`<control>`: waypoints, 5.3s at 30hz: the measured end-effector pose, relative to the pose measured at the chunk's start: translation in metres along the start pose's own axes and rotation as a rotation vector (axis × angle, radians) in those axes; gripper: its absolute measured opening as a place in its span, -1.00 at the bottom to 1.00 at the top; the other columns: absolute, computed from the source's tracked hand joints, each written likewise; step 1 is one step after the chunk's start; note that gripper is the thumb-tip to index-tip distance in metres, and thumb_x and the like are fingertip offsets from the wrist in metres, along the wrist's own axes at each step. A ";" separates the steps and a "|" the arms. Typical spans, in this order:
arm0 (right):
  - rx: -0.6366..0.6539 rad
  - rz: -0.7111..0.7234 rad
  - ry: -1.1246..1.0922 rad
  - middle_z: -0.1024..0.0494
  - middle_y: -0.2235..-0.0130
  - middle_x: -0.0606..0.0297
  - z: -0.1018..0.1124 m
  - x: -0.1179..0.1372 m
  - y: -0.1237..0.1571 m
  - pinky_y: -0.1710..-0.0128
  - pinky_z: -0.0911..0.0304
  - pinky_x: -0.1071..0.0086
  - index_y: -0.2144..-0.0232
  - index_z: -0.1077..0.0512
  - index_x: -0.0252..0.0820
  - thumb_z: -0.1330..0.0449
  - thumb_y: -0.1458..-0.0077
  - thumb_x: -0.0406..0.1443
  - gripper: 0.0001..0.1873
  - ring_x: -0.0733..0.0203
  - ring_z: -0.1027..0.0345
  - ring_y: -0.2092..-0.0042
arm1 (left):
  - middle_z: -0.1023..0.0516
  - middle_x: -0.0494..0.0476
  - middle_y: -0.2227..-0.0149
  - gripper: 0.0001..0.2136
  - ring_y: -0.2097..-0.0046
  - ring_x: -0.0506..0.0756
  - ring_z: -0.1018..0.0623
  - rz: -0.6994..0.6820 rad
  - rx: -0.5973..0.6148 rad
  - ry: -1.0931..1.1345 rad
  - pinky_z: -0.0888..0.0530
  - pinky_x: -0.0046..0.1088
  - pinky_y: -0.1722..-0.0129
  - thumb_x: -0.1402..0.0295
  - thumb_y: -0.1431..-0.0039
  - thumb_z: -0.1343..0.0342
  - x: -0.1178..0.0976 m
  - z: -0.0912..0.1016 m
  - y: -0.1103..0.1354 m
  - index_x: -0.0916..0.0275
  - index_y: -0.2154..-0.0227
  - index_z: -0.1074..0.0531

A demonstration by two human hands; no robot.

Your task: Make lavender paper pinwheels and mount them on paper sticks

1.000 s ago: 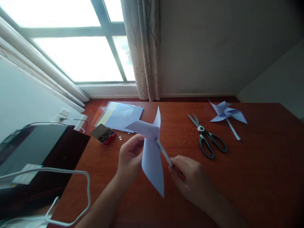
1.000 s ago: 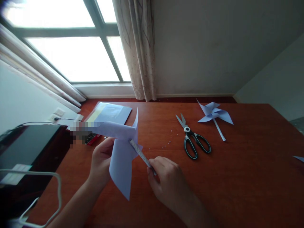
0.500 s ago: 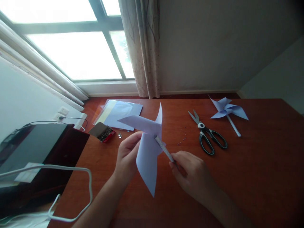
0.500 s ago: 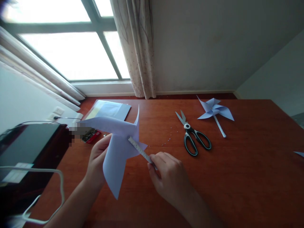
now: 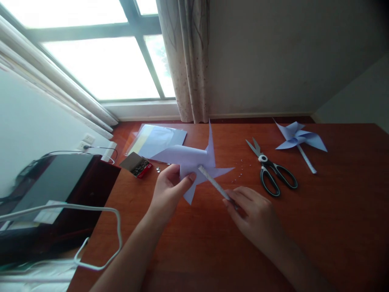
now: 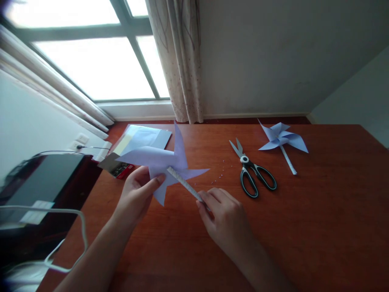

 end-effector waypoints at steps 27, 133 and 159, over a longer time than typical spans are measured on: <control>0.048 -0.113 -0.480 -0.52 0.31 0.27 -0.005 0.005 -0.001 0.29 -0.33 0.43 0.17 -0.54 -0.21 -0.18 -0.28 -0.36 -0.87 0.27 -0.42 0.30 | -0.56 0.02 0.47 -0.82 0.45 -0.05 -0.43 -0.008 -0.026 -0.022 -0.36 -0.59 0.44 0.29 0.01 -0.40 0.015 -0.007 0.008 0.31 0.47 -0.58; 0.557 -0.597 -1.604 -0.54 0.49 0.35 -0.063 0.015 0.034 0.73 0.02 0.66 0.26 -0.59 -0.19 -0.40 -0.10 -0.15 -0.75 0.53 -0.12 0.65 | -0.58 0.04 0.44 -0.92 0.42 0.03 -0.53 -0.891 -0.162 -0.807 -0.40 -0.46 0.46 0.52 -0.09 -0.22 -0.060 -0.040 0.060 0.20 0.43 -0.52; 0.443 -0.626 -1.433 -0.47 0.52 0.40 -0.060 0.005 0.029 0.72 0.01 0.59 0.34 -0.53 -0.21 -0.44 -0.01 -0.09 -0.68 0.49 -0.07 0.64 | -0.33 -0.07 0.66 -0.80 0.56 0.00 -0.36 -0.816 -0.189 -0.806 -0.27 -0.45 0.56 0.45 -0.08 -0.23 -0.057 -0.035 0.057 0.17 0.61 -0.38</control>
Point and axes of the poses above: each hand's wrist, its own y-axis away from the middle knuckle, its own z-axis out of the back of the hand, x = y × z, the point moved 10 cm from there along -y, towards the middle knuckle
